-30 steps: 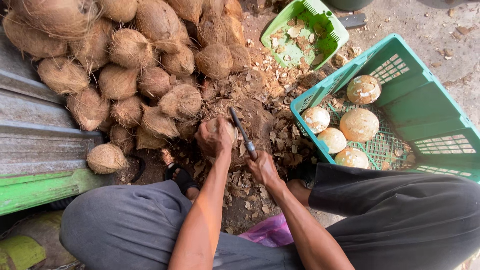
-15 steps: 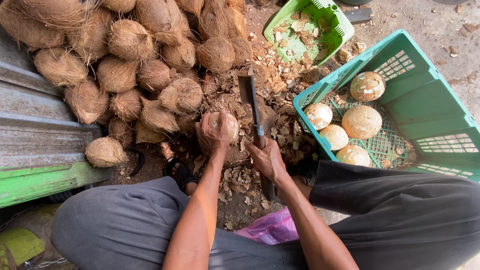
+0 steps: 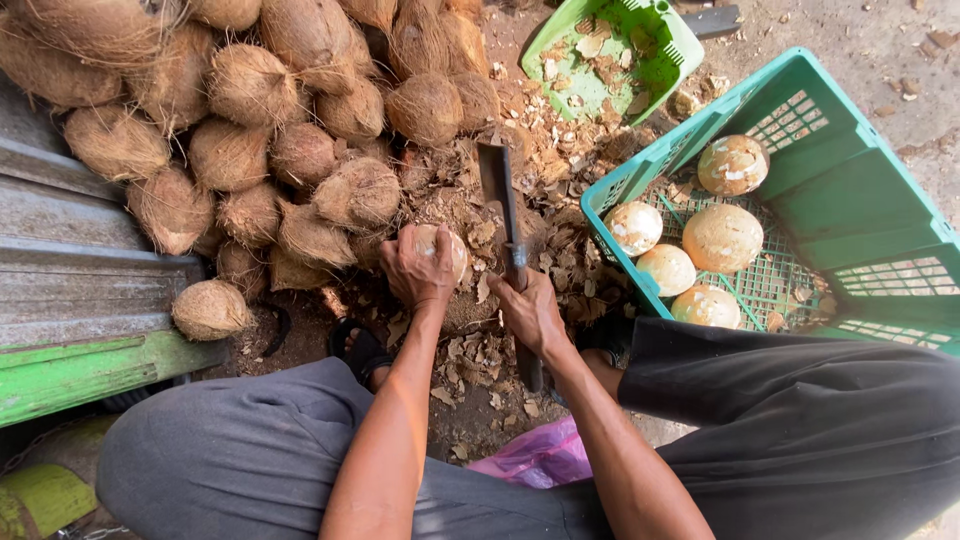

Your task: The person sits on the ground beside a large pile of husked coconuts and uses a machete to chop the fibrous husk off coconuts one at a time, placing the peeled coconuts into a green plastic crate and discarding husk pieces aside.

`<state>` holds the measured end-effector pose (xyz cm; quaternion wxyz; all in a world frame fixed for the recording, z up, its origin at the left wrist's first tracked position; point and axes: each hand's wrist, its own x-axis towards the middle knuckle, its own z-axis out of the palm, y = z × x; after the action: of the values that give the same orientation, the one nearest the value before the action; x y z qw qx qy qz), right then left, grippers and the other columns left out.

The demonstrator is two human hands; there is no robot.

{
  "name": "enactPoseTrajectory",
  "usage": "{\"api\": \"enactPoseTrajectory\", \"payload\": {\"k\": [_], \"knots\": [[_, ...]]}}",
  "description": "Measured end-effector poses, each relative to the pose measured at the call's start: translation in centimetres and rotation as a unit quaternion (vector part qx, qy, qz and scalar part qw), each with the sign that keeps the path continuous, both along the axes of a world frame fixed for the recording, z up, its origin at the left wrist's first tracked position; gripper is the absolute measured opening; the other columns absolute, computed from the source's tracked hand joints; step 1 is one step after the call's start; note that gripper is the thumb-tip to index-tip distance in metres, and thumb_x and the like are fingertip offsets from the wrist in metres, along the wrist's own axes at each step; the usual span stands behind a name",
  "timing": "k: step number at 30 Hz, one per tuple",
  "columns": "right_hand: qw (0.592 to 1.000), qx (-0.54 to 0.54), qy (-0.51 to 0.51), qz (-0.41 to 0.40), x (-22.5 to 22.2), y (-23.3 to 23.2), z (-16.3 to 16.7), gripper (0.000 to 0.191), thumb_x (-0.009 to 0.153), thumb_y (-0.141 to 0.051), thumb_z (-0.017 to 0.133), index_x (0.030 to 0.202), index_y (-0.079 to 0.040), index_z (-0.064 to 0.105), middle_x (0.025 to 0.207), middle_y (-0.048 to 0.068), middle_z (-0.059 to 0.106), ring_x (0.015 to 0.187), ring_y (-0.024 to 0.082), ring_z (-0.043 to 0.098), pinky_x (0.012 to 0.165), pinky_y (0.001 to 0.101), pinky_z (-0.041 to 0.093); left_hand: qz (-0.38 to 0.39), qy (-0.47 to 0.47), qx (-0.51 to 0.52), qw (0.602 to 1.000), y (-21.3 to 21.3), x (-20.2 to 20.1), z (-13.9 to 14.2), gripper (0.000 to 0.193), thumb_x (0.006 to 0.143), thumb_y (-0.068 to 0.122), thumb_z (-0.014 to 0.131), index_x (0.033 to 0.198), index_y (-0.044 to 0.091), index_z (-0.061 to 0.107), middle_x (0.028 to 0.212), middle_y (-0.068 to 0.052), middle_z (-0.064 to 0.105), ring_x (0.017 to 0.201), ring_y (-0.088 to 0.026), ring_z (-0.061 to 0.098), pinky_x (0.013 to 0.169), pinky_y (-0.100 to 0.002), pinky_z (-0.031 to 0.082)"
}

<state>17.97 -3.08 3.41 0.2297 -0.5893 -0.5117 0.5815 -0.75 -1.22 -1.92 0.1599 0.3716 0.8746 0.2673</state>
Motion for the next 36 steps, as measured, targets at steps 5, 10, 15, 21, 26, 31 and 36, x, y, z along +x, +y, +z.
{"api": "enactPoseTrajectory", "payload": {"k": [5,10,15,21,26,31,36], "knots": [[0.998,-0.014,0.063,-0.017,-0.8,-0.3,0.6,0.043,0.093,-0.044,0.068,0.071,-0.013,0.046,0.055,-0.002,0.047,0.044,0.011,0.045,0.040,0.0324,0.041,0.026,-0.052,0.022,0.998,0.1,-0.9,-0.5,0.065,0.080,0.070,0.065,0.116,0.017,0.065,0.110,-0.012,0.054,0.099,-0.028,0.060,0.074,-0.046,0.051],[0.999,-0.015,0.039,0.005,-0.9,-0.4,0.1,0.038,0.092,-0.041,0.066,0.073,-0.014,0.049,0.057,-0.003,0.048,0.046,0.011,0.046,0.042,0.0323,0.041,-0.040,-0.181,0.015,0.983,-0.1,-3.1,-0.5,0.065,0.078,0.072,0.063,0.120,0.021,0.066,0.124,-0.007,0.067,0.111,-0.026,0.065,0.092,-0.048,0.051],[0.998,-0.002,-0.061,0.016,-0.2,-0.3,-1.1,0.035,0.093,-0.040,0.065,0.072,-0.014,0.054,0.059,-0.001,0.052,0.049,0.012,0.047,0.046,0.0360,0.042,0.085,0.004,0.018,0.996,1.2,-1.0,-0.9,0.050,0.078,0.060,0.069,0.108,0.020,0.076,0.124,-0.013,0.066,0.115,-0.034,0.059,0.094,-0.072,0.034],[0.992,0.053,-0.089,0.067,0.0,-1.5,-3.1,0.044,0.100,-0.036,0.065,0.075,-0.004,0.048,0.062,0.004,0.050,0.052,0.016,0.045,0.050,0.0388,0.043,0.038,-0.089,0.019,0.995,1.5,-0.2,-0.5,0.054,0.098,0.063,0.050,0.090,0.012,0.068,0.099,-0.011,0.065,0.089,-0.025,0.061,0.077,-0.042,0.051],[0.994,0.016,-0.080,0.068,-0.3,-2.2,-2.7,0.018,0.092,-0.026,0.061,0.081,-0.012,0.062,0.061,0.002,0.059,0.052,0.014,0.054,0.050,0.0387,0.046,0.047,-0.054,0.030,0.997,1.4,0.0,-0.1,0.049,0.096,0.058,0.051,0.088,0.012,0.068,0.101,-0.008,0.067,0.091,-0.023,0.061,0.073,-0.040,0.052],[0.992,0.066,-0.096,0.054,-0.8,-2.1,-2.3,0.034,0.099,-0.027,0.060,0.073,-0.006,0.053,0.057,0.005,0.051,0.049,0.016,0.044,0.049,0.0407,0.042,0.056,-0.034,0.030,0.997,1.3,0.4,-0.4,0.045,0.097,0.053,0.056,0.091,0.012,0.072,0.108,-0.012,0.069,0.095,-0.025,0.062,0.074,-0.044,0.052],[0.989,-0.061,-0.110,0.075,-0.7,-0.8,-2.7,0.023,0.095,-0.022,0.054,0.073,-0.015,0.048,0.059,0.001,0.046,0.045,0.015,0.039,0.043,0.0415,0.039,0.008,-0.042,-0.002,0.999,0.9,-0.4,-0.6,0.043,0.099,0.053,0.055,0.096,0.014,0.073,0.103,-0.006,0.073,0.096,-0.025,0.062,0.080,-0.041,0.054]]}}
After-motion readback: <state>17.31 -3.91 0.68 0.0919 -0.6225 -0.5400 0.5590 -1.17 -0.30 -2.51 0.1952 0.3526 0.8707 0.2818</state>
